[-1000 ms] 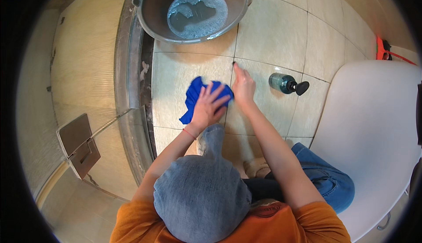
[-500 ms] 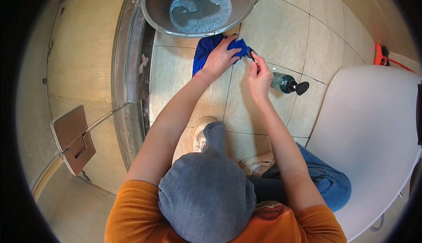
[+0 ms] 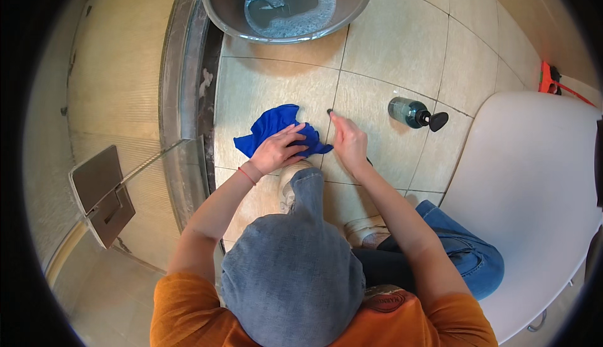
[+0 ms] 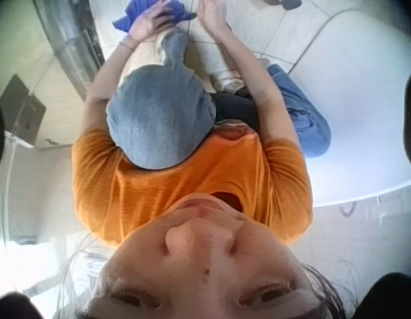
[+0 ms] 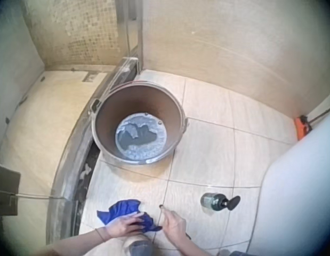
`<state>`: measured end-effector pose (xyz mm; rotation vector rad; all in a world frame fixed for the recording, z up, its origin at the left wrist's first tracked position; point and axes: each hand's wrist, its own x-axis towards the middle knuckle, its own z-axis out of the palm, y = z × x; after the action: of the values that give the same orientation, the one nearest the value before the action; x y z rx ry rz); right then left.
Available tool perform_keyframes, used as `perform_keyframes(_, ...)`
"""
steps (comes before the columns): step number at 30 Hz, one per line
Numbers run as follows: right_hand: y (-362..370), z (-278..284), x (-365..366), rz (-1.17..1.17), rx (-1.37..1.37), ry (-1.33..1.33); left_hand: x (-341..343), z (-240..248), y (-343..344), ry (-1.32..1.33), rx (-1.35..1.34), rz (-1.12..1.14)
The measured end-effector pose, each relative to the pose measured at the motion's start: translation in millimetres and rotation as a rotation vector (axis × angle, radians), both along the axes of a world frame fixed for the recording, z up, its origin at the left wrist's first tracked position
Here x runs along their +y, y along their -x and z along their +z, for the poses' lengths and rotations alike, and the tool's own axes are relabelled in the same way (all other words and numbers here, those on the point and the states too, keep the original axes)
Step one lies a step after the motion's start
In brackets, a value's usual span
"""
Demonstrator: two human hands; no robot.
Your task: The person kneels on a tiled bathroom floor and scrubs the grout lines between tiles using a toothbrush and a blue cloth. They repeatedly scrub specific areas and wipe the surface, occasionally dipping the cloth into a nearby bucket of soapy water.
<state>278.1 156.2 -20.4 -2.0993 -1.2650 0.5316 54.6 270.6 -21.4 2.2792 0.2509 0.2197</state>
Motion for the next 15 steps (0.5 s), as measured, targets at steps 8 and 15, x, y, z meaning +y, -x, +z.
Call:
perform_keyframes(8, 5, 1, -9, 0.008, 0.032, -0.039, -1, -4, 0, -0.011, -0.041, 0.032)
perform_keyframes(15, -16, 5, 28, -0.051, -0.031, -0.043, -2, -5, 0, -0.006, -0.057, 0.062)
